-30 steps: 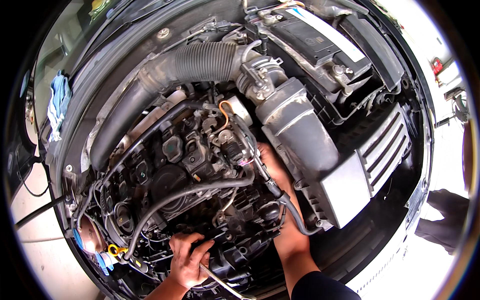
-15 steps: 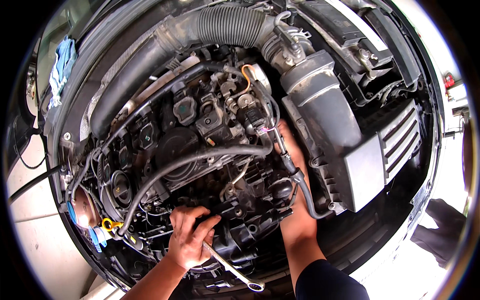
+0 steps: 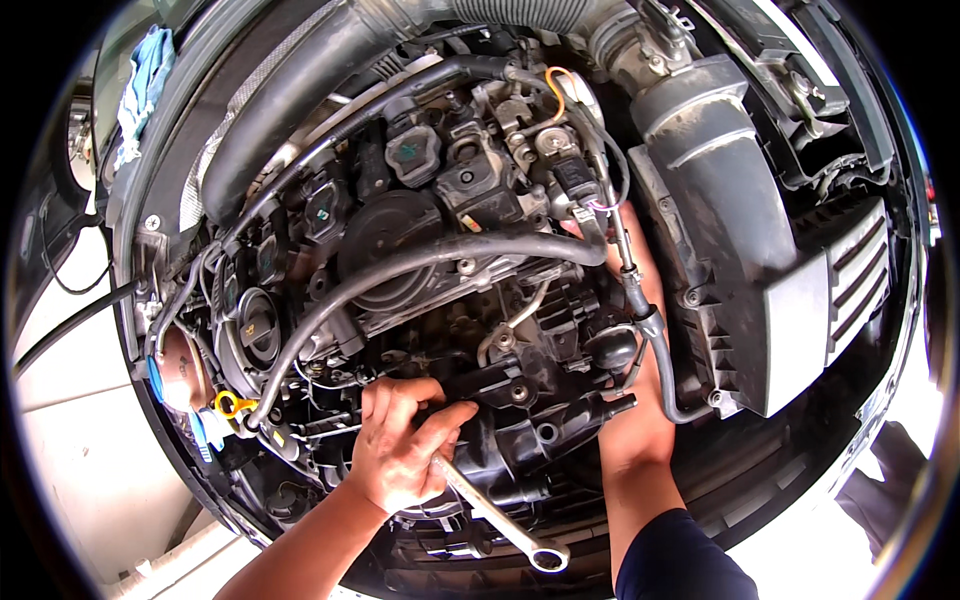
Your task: The person uses a wrench and a socket set to work on components of a car engine. They loosen fasteners and move parts of the intake system while standing in a garage.
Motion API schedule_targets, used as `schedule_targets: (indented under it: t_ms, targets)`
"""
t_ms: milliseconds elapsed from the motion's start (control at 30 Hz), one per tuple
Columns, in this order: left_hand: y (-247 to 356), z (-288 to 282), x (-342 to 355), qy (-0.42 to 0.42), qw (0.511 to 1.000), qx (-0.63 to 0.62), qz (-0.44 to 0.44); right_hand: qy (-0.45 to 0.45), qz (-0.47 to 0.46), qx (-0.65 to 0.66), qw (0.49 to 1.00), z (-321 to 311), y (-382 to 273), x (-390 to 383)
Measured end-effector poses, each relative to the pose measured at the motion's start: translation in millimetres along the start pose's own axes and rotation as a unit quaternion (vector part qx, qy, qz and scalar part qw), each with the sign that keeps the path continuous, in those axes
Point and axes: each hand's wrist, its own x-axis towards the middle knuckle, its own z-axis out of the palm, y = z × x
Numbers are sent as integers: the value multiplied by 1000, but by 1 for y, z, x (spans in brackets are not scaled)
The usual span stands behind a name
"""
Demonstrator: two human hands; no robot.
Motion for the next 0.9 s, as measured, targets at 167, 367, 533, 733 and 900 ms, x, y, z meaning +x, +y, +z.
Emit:
schedule_targets:
  t_ms: [167, 367, 533, 733, 900]
  targets:
    - [0, -1, 2, 1, 1000, 1, 2, 49, 80, 143, 985, 6, 7, -9]
    - [2, 2, 8, 4, 1000, -13, 4, 26, 30, 122, 992, 5, 4, -8]
    - [1, -1, 1, -3, 1000, 11, 4, -8, -12, 101, 995, 6, 5, -1]
    - [0, 4, 0, 1, 1000, 3, -9, -30, -19, 89, 995, -1, 9, 0]
    - [1, 2, 0, -2, 1000, 8, -15, -51, -19, 96, 994, 0, 10, 0]
